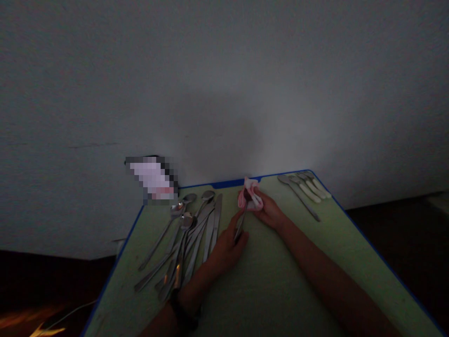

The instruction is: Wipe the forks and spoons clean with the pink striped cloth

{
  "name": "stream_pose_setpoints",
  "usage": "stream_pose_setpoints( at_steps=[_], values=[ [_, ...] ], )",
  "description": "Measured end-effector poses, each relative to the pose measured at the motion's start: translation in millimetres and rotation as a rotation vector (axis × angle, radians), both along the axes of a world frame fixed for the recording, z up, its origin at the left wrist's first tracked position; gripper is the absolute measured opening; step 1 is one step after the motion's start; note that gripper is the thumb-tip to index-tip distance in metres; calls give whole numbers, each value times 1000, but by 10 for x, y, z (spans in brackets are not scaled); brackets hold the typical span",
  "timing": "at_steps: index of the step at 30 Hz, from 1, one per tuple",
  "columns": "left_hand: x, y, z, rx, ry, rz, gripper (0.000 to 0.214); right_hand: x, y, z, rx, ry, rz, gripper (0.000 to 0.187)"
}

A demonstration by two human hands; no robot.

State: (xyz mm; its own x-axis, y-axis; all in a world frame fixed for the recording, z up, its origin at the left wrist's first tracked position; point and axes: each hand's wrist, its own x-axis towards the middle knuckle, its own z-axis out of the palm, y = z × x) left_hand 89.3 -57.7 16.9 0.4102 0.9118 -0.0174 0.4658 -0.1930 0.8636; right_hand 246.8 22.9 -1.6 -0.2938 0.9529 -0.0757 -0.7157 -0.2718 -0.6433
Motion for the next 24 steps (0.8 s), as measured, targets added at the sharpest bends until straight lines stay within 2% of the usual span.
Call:
stream_pose_setpoints(
  at_steps=[24],
  values=[
    [-4, -3, 25, 22, 20, -14, 54, -1, -28, 51, 16, -45, -6, 22]
  ],
)
